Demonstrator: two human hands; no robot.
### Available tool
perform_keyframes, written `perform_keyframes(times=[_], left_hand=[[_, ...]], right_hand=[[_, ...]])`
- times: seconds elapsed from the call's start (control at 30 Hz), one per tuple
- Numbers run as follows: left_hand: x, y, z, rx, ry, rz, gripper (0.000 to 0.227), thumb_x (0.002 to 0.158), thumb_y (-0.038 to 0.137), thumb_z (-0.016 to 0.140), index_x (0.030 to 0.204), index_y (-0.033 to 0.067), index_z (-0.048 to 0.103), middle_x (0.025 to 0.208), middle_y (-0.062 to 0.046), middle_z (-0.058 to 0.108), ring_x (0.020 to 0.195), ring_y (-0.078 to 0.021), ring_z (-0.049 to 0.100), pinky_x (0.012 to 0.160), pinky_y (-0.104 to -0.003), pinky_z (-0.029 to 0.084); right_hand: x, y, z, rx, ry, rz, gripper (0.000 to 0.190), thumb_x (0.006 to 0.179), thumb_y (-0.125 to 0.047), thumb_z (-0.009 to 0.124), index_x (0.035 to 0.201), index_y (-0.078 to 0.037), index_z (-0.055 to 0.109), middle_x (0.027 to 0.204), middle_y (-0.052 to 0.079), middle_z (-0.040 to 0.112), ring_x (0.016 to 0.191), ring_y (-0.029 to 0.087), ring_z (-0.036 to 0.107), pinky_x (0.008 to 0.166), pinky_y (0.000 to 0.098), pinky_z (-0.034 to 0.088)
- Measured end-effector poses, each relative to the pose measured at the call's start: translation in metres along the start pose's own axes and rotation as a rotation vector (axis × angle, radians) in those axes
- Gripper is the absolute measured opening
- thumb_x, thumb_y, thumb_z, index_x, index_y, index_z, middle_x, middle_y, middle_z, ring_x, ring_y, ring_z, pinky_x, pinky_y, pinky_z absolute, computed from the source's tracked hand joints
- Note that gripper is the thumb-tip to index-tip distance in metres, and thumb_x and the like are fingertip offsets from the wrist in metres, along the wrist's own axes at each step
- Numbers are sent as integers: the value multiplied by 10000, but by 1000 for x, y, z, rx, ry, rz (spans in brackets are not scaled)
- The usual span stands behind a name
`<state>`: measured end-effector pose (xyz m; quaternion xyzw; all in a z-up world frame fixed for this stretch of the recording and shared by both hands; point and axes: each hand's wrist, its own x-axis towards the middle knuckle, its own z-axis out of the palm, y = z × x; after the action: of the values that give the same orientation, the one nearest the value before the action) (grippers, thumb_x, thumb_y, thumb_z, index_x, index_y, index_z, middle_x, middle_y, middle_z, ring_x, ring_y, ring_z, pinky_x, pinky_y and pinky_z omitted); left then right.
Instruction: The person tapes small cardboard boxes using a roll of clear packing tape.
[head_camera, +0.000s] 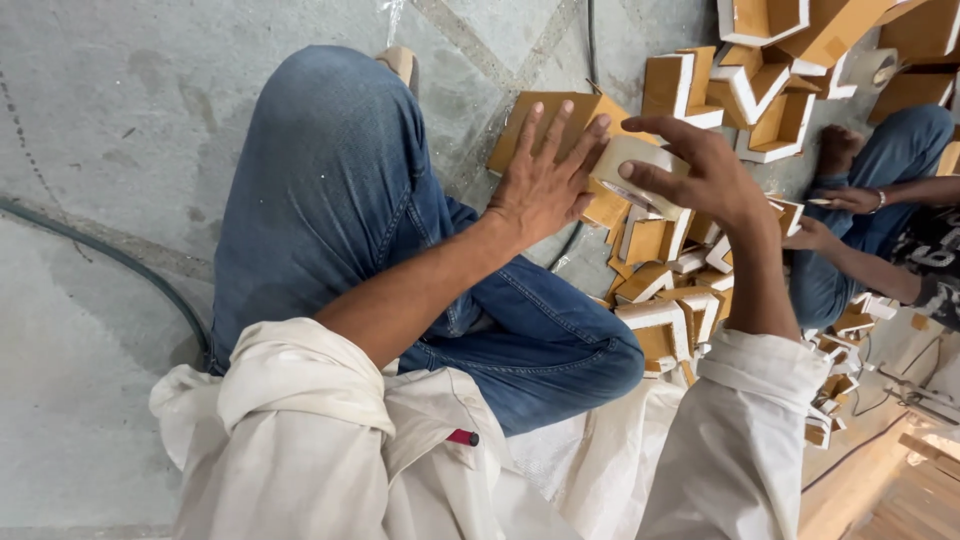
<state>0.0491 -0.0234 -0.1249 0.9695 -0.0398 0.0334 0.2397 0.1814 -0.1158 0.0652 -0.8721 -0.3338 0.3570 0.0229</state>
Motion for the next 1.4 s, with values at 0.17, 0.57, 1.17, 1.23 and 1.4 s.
perform_keyframes(times=[0.17,0.57,1.17,1.23,1.4], left_hand=[[-3,1,-10,77,53,10,751,1043,612,344,1669,201,287,1735,-99,29,1535,-544,141,1218,-707,8],[13,30,-23,340,44,135,517,976,296,616,1437,70,559,1594,-213,352,1465,-406,319,1191,-612,247],[91,41,-31,-490,-70,-281,205,916,179,648,1115,153,688,1184,-147,572,806,-229,719,596,-366,604],[91,43,-27,-448,-20,-270,221,879,183,668,1098,182,700,1169,-144,573,820,-250,715,608,-382,595],[89,43,-24,-456,11,-260,187,917,171,655,1092,175,721,1188,-143,622,903,-283,726,679,-407,607]], right_hand=[[10,-11,-1,-211,-160,356,749,862,-560,732,1496,-214,534,1252,185,686,1119,432,663,949,557,520],[15,-11,19,-352,-62,484,580,833,-410,807,1320,-163,611,940,240,751,943,401,729,833,524,558],[24,35,31,-328,-198,609,519,912,-468,709,1344,-193,622,1244,155,720,1073,380,713,941,506,557],[31,55,39,-420,-179,546,539,921,-485,707,1349,-173,609,1247,157,710,1093,381,686,938,499,545],[29,67,41,-394,-204,532,444,898,-418,693,1312,-257,693,1267,88,712,1096,337,687,948,481,539]])
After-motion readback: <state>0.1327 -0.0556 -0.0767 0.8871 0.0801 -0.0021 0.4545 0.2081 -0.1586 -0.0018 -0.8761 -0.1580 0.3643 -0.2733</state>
